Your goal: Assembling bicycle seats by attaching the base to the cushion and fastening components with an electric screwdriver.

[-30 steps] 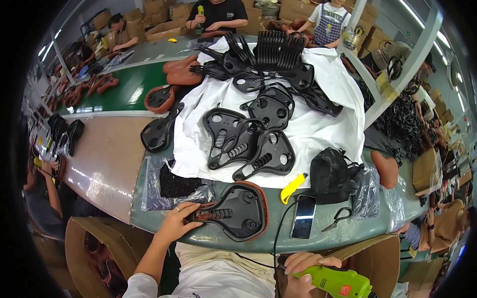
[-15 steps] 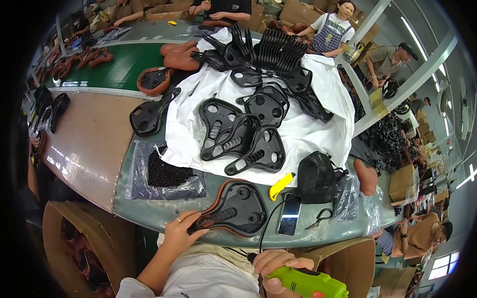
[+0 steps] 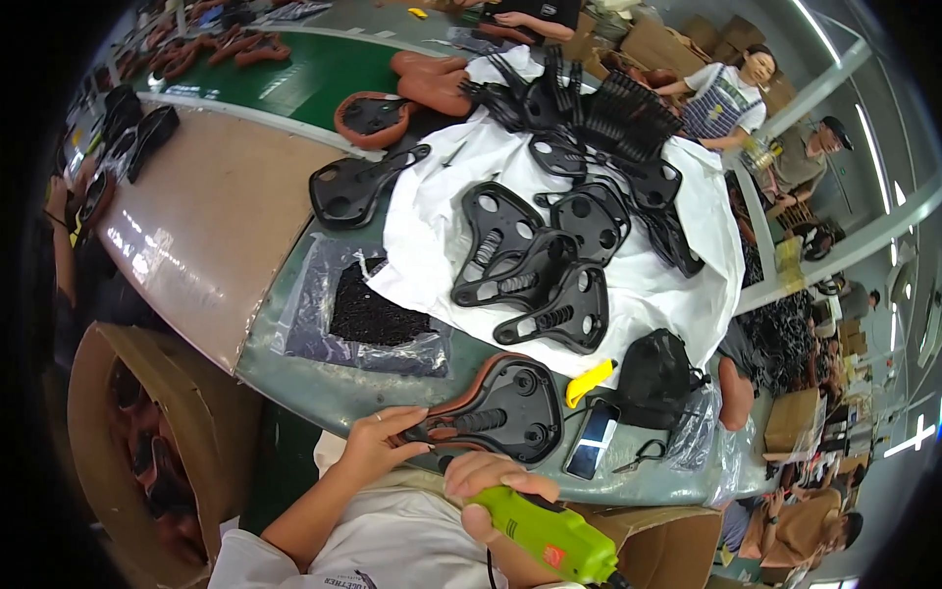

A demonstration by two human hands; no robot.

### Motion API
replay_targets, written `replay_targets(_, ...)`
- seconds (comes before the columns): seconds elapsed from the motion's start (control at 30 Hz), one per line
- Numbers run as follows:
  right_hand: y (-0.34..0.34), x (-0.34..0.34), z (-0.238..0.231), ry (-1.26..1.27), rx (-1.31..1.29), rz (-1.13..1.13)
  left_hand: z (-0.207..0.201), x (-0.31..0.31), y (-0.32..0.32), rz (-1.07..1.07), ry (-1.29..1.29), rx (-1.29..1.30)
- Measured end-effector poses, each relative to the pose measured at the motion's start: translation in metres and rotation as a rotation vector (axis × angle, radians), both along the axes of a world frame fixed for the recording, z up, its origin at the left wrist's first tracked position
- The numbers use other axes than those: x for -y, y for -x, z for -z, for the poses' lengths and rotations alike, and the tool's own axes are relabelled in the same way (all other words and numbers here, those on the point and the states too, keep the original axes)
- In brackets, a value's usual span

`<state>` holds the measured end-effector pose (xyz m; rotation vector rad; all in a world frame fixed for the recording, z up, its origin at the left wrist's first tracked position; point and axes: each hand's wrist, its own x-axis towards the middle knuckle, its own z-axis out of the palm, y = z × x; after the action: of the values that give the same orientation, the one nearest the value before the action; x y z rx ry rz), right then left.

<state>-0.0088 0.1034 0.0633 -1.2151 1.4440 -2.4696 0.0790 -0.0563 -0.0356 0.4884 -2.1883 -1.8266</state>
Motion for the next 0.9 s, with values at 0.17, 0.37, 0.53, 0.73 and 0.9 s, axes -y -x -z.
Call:
replay_targets(0.17, 0.004, 0.026, 0.032, -0.02, -0.031, -0.051, 0.001, 0.003, -0.003, 0.023, 0.024, -0.045)
replay_targets(0.37, 0.005, 0.038, 0.04, -0.104, -0.014, -0.085, 0.009, 0.002, -0.004, 0.009, 0.022, -0.101)
replay_targets(0.53, 0.022, 0.053, 0.027, -0.242, -0.207, -0.369, 0.014, 0.003, -0.004, -0.017, 0.079, -0.124)
replay_targets(0.73, 0.021, 0.052, 0.038, -0.132, 0.024, -0.282, 0.01, 0.007, -0.005, 0.002, 0.019, -0.12)
replay_targets(0.9, 0.026, 0.045, 0.045, -0.02, 0.082, -0.244, 0.008, 0.006, -0.005, 0.006, -0.039, -0.1)
